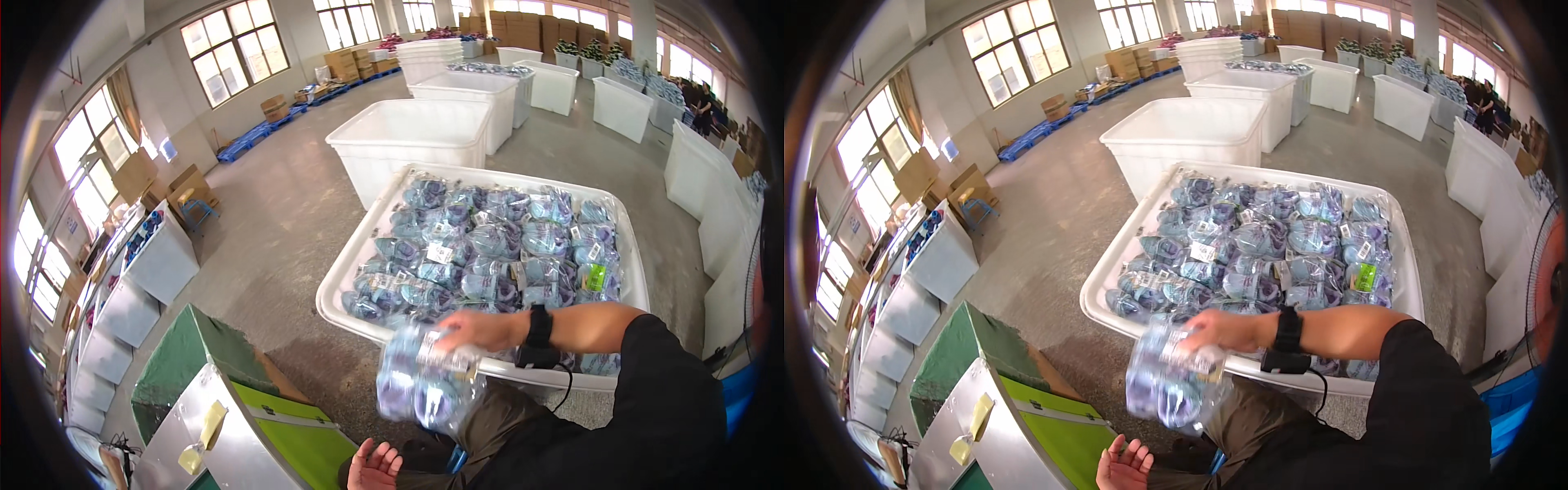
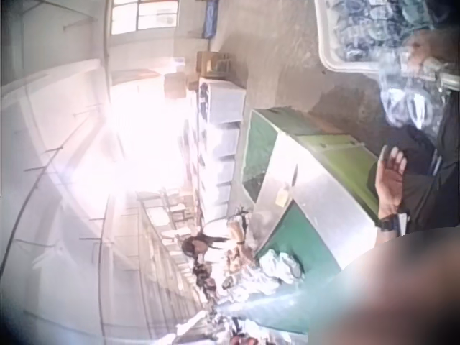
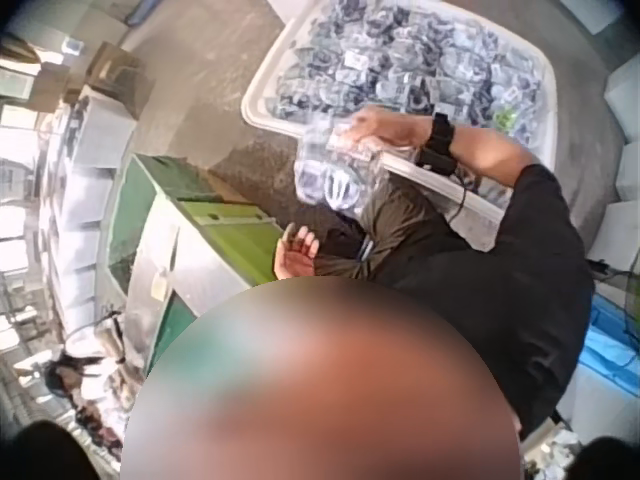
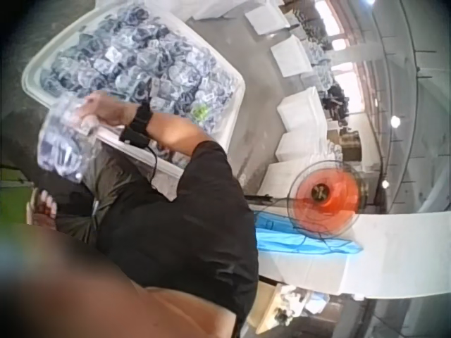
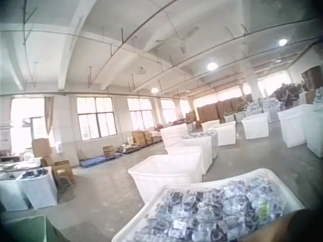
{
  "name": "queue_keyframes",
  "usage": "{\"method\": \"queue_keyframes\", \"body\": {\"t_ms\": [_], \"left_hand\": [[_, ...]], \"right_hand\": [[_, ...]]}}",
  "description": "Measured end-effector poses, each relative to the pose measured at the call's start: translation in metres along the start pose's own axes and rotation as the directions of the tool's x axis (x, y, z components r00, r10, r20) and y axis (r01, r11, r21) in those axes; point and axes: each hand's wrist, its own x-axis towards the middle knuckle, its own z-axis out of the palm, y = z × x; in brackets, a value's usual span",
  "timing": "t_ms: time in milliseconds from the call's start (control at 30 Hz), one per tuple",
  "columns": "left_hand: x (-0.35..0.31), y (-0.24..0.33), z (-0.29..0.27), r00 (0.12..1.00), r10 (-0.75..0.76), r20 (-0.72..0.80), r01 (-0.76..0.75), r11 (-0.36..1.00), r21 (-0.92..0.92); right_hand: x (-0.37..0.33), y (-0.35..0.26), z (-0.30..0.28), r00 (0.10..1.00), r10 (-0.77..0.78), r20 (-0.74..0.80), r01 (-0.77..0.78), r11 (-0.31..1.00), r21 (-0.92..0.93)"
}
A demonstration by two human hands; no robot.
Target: The person repeatedly picks up individually packaged items from a conveyor belt and places them into a large white bin. The items appear to be small goods wrapped in clear plastic. The person works continuously, moving items from the belt to the bin throughout the clip.
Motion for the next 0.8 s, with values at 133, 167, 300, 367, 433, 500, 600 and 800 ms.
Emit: {"method": "queue_keyframes", "body": {"t_ms": [133,167,300,367,433,500,600,800], "left_hand": [[0.004,0.000,-0.008,0.991,-0.024,-0.135,0.022,1.000,-0.011],[0.005,0.000,-0.010,0.986,-0.041,-0.159,0.041,0.999,-0.008],[0.011,-0.001,-0.013,0.977,-0.071,-0.200,0.074,0.997,0.008],[0.014,-0.001,-0.013,0.977,-0.070,-0.201,0.073,0.997,0.008],[0.014,-0.003,-0.013,0.969,-0.026,-0.246,0.042,0.998,0.057],[0.015,-0.004,-0.014,0.964,0.001,-0.266,0.022,0.996,0.083],[0.017,-0.005,-0.016,0.953,0.030,-0.303,0.010,0.991,0.133],[0.014,-0.002,-0.012,0.944,0.072,-0.323,-0.021,0.987,0.158]], "right_hand": [[0.003,-0.014,-0.031,0.980,-0.069,-0.187,0.114,0.963,0.243],[0.006,-0.016,-0.041,0.970,-0.022,-0.243,0.079,0.971,0.226],[0.021,-0.025,-0.097,0.940,-0.019,-0.340,0.098,0.971,0.216],[0.031,-0.036,-0.131,0.912,-0.085,-0.401,0.164,0.973,0.165],[0.043,-0.056,-0.171,0.877,-0.115,-0.467,0.206,0.967,0.149],[0.061,-0.082,-0.212,0.822,-0.186,-0.538,0.314,0.936,0.157],[0.095,-0.103,-0.265,0.621,-0.243,-0.745,0.420,0.906,0.054],[0.133,-0.048,-0.288,0.529,-0.116,-0.841,0.218,0.976,0.003]]}}
